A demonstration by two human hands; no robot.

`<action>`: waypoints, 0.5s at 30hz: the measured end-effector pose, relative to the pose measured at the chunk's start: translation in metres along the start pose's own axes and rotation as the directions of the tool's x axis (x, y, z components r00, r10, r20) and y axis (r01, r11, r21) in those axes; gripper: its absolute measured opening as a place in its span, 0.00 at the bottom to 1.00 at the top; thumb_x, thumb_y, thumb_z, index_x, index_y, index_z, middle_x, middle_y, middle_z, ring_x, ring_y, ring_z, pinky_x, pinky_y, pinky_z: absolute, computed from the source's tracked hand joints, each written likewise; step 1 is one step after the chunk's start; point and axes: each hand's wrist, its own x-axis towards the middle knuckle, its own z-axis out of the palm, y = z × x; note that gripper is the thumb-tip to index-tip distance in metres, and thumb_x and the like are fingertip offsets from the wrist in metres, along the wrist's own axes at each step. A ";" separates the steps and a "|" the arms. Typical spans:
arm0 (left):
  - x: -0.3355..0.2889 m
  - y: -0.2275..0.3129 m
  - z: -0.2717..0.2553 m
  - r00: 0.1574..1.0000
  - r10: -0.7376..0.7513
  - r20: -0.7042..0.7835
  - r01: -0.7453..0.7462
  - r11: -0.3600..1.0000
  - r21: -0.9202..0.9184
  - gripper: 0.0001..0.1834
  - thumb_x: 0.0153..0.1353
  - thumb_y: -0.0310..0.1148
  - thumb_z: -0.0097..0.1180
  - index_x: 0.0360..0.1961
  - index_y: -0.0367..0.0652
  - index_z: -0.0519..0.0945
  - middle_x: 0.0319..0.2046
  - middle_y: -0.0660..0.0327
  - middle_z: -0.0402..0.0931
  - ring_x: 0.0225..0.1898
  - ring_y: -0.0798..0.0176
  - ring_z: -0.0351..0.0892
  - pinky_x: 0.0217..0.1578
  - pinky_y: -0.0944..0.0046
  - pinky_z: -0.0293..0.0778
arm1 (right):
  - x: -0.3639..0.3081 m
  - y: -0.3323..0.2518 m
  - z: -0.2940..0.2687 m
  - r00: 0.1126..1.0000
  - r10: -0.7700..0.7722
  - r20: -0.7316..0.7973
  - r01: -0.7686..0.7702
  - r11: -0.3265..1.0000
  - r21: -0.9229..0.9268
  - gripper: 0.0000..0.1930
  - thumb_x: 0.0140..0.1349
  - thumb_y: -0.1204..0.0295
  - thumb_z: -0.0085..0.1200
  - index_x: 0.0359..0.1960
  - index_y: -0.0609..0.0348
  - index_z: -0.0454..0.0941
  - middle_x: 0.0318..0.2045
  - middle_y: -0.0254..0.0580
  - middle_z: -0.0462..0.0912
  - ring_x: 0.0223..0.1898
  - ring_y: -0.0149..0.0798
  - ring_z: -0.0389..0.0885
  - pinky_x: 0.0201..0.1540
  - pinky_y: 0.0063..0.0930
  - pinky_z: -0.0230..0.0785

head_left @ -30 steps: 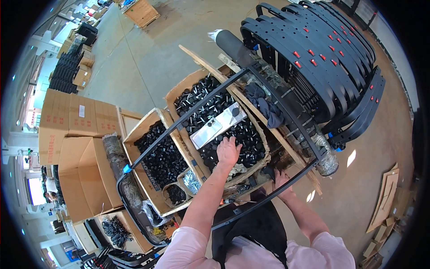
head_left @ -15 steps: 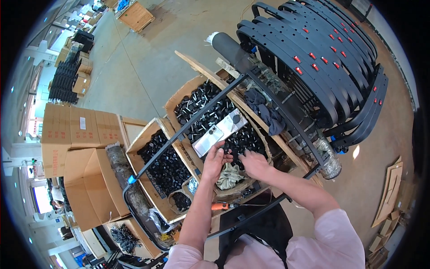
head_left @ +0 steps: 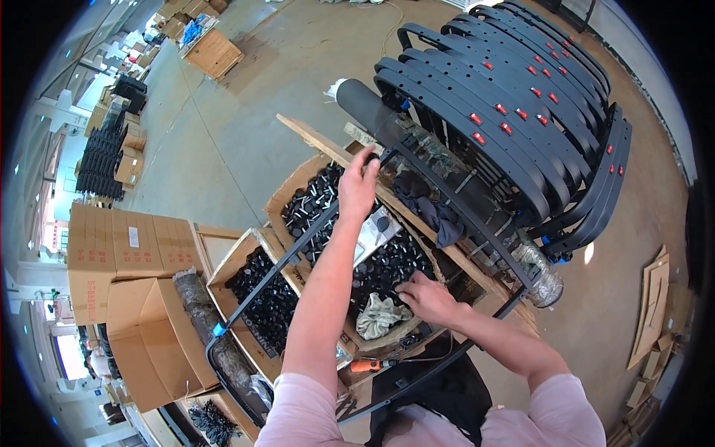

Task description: Assembling appliance base components by connecting wires and using a pneumatic screwdriver to secure parts.

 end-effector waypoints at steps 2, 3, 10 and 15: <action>0.026 -0.013 0.008 0.998 0.000 -0.064 0.002 1.000 0.024 0.21 0.74 0.38 0.58 0.65 0.44 0.79 0.59 0.49 0.84 0.58 0.48 0.84 0.60 0.55 0.76 | -0.028 -0.017 -0.021 0.999 -0.007 -0.039 0.010 0.997 0.070 0.16 0.72 0.64 0.57 0.57 0.54 0.82 0.48 0.53 0.78 0.47 0.60 0.84 0.52 0.49 0.77; 0.034 -0.014 0.015 1.000 0.020 -0.013 -0.019 1.000 0.013 0.21 0.75 0.38 0.58 0.64 0.43 0.79 0.58 0.49 0.84 0.58 0.50 0.84 0.60 0.56 0.76 | -0.043 -0.019 -0.032 0.997 0.003 -0.075 0.008 0.991 0.136 0.16 0.72 0.65 0.58 0.57 0.55 0.82 0.48 0.52 0.77 0.48 0.58 0.83 0.52 0.48 0.77; 0.050 -0.029 0.023 0.994 0.059 0.095 -0.062 0.998 0.027 0.19 0.74 0.37 0.58 0.63 0.47 0.80 0.55 0.50 0.85 0.56 0.51 0.85 0.59 0.57 0.77 | -0.124 -0.021 -0.077 0.967 0.214 -0.135 -0.161 0.931 0.327 0.15 0.68 0.69 0.62 0.54 0.57 0.83 0.49 0.47 0.76 0.47 0.49 0.81 0.50 0.41 0.77; 0.047 -0.018 0.026 0.953 0.245 0.176 -0.273 0.948 0.160 0.19 0.75 0.29 0.52 0.65 0.49 0.79 0.58 0.48 0.80 0.62 0.44 0.79 0.62 0.54 0.74 | -0.154 -0.021 -0.086 0.915 0.339 -0.217 -0.254 0.904 0.343 0.15 0.65 0.73 0.63 0.54 0.55 0.84 0.51 0.44 0.76 0.47 0.44 0.81 0.48 0.37 0.77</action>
